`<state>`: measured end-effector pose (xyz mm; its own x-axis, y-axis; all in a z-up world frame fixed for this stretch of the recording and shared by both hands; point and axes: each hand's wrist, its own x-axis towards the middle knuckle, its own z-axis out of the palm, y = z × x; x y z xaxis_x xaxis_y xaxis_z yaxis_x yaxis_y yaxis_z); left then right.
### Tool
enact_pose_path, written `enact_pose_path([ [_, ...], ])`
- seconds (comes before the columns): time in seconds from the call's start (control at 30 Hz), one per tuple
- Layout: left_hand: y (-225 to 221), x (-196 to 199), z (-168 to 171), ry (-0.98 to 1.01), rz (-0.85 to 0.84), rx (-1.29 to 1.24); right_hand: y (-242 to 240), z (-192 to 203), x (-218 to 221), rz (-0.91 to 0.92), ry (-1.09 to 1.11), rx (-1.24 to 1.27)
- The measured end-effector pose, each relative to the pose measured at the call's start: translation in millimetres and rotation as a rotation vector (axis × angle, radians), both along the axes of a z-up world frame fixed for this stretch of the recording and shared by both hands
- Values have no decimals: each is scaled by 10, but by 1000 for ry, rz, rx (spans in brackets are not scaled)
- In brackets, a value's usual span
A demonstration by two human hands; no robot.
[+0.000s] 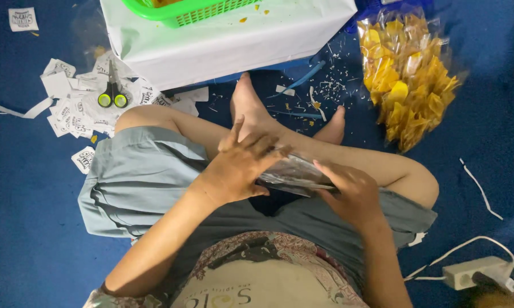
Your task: Packaging yellow chips into small plastic bags using metal tongs
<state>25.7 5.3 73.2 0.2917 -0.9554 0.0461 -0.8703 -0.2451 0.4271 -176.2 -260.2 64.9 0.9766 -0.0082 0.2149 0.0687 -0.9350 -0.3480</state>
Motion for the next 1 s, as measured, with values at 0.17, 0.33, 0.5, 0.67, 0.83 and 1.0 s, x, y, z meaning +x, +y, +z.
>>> enact_pose_path([
  [0.17, -162, -125, -144, -161, -65, 87, 106, 174, 12, 5, 7, -48],
  [0.33, -136, -132, -300, -120, -29, 21, 64, 227, -62, -34, 83, -15],
  [0.5, -74, -89, -292, -153, 78, -86, 17, 443, -93, -129, 205, -246],
  [0.67, 41, 26, -135, -138, 186, -406, 84, 954, -49, -157, 204, -222],
  [0.83, 84, 138, -71, -31, 293, -523, -6, 1190, -111, -261, 183, -121],
  [1.0, 95, 304, 71, 103, 367, -745, -79, 1309, -199, -366, 35, 146],
])
